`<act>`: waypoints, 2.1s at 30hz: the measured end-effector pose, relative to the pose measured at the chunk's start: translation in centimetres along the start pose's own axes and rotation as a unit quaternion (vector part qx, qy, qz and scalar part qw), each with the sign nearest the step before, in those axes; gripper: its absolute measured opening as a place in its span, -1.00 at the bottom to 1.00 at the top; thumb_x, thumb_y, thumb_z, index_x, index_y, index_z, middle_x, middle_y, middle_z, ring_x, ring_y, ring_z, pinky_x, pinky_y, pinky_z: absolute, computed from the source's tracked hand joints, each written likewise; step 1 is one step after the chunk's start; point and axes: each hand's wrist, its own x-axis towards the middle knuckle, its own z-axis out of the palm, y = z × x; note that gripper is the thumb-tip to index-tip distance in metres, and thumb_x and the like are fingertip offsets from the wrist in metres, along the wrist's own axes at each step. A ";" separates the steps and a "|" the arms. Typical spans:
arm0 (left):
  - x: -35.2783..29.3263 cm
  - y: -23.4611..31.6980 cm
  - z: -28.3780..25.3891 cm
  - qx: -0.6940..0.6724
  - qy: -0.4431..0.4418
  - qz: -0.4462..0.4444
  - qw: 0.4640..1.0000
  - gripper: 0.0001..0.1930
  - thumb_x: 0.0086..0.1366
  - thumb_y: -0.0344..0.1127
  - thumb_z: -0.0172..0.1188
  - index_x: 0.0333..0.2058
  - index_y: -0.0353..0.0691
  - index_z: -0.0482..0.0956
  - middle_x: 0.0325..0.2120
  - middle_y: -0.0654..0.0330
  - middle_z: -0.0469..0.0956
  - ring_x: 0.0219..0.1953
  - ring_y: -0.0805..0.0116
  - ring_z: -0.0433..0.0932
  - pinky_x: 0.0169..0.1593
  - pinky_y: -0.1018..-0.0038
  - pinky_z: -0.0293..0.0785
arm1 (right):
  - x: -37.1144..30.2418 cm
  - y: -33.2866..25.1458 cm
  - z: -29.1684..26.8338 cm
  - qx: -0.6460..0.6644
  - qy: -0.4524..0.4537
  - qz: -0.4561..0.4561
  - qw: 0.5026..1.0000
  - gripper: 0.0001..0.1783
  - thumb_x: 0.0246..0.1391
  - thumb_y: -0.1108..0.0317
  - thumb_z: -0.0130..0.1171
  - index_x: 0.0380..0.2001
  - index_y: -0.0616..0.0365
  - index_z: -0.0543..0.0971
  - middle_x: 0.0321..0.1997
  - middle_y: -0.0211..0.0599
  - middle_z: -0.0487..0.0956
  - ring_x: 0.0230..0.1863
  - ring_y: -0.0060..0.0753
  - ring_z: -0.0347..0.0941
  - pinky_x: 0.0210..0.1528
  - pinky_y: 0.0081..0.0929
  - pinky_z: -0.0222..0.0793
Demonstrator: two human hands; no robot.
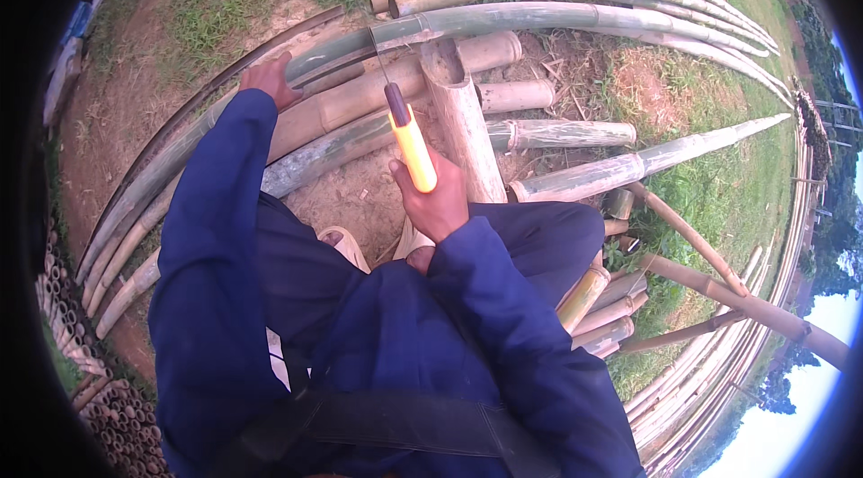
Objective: The person uses a hand saw to cut bamboo poles into shorter sections. They repeatedly position a pole, saw through it, and then move the cut piece aside to continue with the next cut.
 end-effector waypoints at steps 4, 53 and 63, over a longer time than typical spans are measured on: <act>0.3 0.3 0.0 -0.021 -0.011 0.002 1.000 -0.36 0.03 0.06 0.50 -0.01 -0.16 0.50 -0.27 -0.07 0.70 -0.14 -0.13 0.68 -0.05 0.06 0.59 | -13.6 1.5 -6.2 -0.060 -0.013 0.044 0.997 -0.58 0.14 0.53 0.34 0.09 0.33 0.60 -0.22 -0.14 0.73 -0.20 -0.45 0.69 -0.10 -0.49 0.53; -0.1 0.0 0.1 -0.036 -0.012 -0.002 0.999 -0.39 0.03 0.01 0.48 0.01 -0.14 0.50 -0.25 -0.07 0.70 -0.14 -0.11 0.68 -0.04 0.04 0.57 | -6.8 2.9 -2.9 -0.026 0.010 -0.006 1.000 -0.64 0.14 0.48 0.34 0.02 0.31 0.64 -0.28 -0.12 0.72 -0.29 -0.45 0.68 -0.19 -0.47 0.54; 0.5 0.5 1.1 -0.041 0.001 0.025 0.999 -0.39 0.07 0.01 0.44 0.04 -0.13 0.49 -0.25 -0.11 0.69 -0.14 -0.13 0.68 -0.03 0.04 0.58 | 6.9 5.5 2.6 -0.015 0.038 -0.024 0.999 -0.84 0.15 0.40 0.33 -0.35 0.31 0.61 -0.62 -0.20 0.51 -0.58 -0.48 0.38 -0.43 -0.35 0.37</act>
